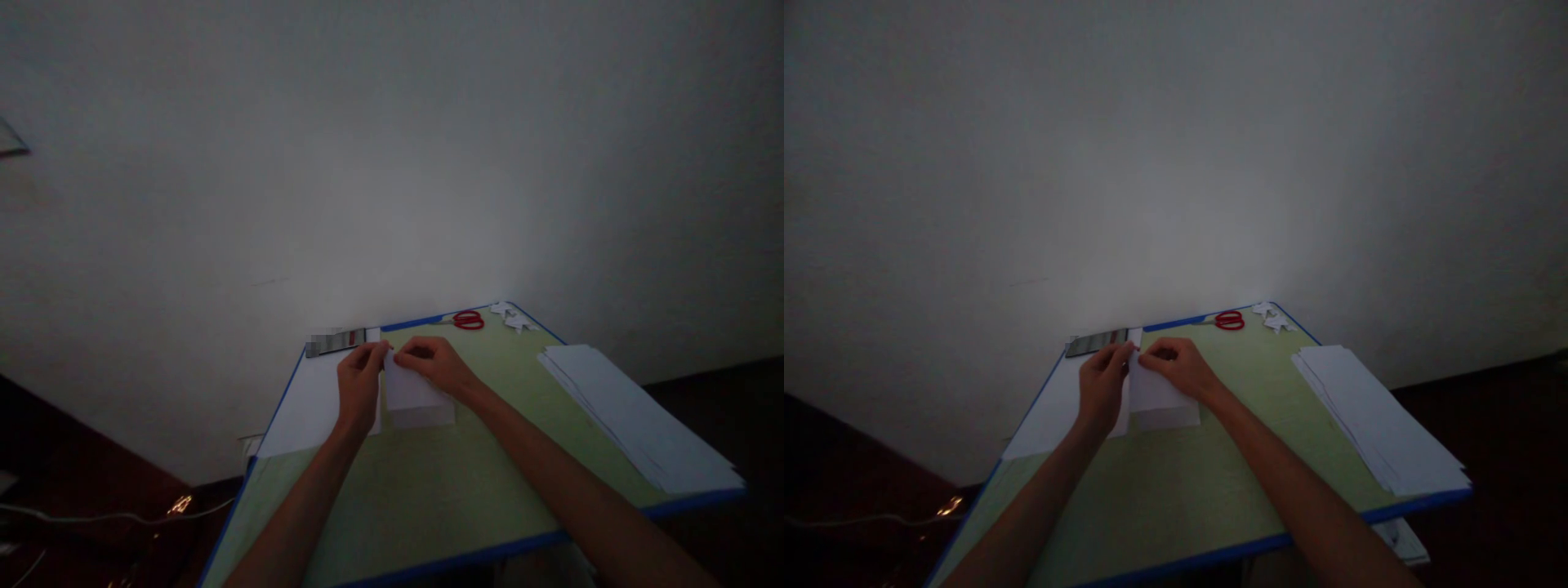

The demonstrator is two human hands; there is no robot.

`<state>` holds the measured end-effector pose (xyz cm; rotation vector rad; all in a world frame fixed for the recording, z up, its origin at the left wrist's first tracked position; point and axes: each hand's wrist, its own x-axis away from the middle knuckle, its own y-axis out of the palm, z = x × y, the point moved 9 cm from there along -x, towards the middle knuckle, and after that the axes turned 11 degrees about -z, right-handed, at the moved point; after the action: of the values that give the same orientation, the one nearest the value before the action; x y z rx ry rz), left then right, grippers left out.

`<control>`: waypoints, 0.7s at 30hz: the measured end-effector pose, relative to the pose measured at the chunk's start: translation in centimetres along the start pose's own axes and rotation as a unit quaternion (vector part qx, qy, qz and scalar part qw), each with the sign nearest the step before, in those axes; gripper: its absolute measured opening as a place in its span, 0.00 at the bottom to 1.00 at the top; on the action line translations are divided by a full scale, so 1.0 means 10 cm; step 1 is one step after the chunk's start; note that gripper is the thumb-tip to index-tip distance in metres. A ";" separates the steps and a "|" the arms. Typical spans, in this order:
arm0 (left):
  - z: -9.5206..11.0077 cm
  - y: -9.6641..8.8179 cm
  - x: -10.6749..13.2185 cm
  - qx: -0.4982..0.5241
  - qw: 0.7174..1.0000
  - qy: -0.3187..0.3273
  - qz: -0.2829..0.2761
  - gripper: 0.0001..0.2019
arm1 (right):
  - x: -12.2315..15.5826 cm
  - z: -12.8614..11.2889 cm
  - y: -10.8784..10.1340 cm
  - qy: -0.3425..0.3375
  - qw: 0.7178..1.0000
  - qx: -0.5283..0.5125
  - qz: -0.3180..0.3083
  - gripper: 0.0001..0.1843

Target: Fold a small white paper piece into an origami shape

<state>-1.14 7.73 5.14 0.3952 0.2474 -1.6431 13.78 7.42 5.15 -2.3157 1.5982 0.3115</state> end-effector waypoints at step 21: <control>0.14 -0.51 -0.13 -0.048 0.988 0.029 0.146 0.16 | 0.03 0.03 -0.09 -0.013 0.997 0.043 -0.063 0.10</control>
<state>-6.26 8.93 6.53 0.3873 0.2977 -1.3282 14.73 7.62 4.87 -2.3257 1.4166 0.2370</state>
